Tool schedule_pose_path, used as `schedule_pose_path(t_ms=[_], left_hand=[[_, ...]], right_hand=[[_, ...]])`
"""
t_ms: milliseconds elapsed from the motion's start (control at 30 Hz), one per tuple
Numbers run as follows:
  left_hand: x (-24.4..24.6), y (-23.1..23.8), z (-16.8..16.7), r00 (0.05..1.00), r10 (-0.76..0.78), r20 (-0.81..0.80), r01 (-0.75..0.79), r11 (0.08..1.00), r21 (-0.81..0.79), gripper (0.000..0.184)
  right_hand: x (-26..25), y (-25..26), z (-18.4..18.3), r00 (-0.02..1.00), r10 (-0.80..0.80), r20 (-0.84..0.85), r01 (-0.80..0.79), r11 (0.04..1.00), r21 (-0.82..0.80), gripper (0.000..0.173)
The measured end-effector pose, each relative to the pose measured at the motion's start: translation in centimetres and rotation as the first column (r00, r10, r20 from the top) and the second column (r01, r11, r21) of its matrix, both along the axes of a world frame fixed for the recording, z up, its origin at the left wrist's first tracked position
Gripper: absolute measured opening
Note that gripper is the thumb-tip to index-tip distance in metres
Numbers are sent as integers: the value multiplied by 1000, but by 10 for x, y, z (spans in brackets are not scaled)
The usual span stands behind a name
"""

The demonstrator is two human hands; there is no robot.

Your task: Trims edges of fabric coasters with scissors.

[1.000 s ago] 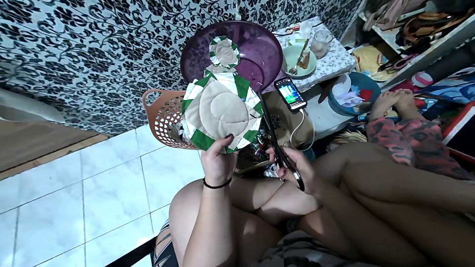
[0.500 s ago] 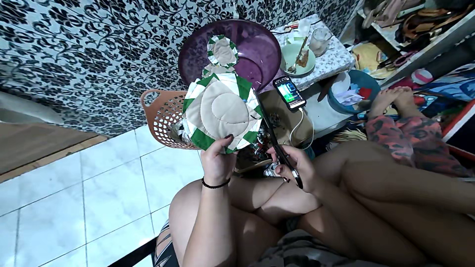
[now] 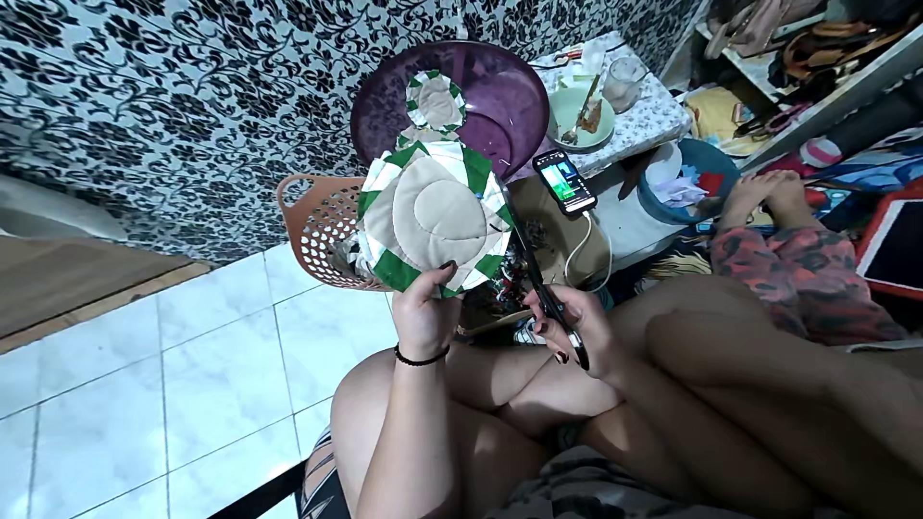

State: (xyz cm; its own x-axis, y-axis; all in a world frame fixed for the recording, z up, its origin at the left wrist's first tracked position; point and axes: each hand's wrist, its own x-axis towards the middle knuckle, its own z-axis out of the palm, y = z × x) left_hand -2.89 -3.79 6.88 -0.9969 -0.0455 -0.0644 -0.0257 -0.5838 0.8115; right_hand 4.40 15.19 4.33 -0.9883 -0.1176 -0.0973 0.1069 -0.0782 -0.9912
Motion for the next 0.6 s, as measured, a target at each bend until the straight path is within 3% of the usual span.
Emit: schedule_pose_path(t_ms=[467, 600], left_hand=[[-3, -9, 1, 1000, 0, -31, -2, 999, -44, 31], [-3, -19, -1, 989, -101, -108, 116, 983, 142, 24]], right_hand=[[2, -6, 3, 998, -61, -12, 61, 998, 12, 26], [5, -12, 9, 996, -62, 60, 62, 998, 15, 27]])
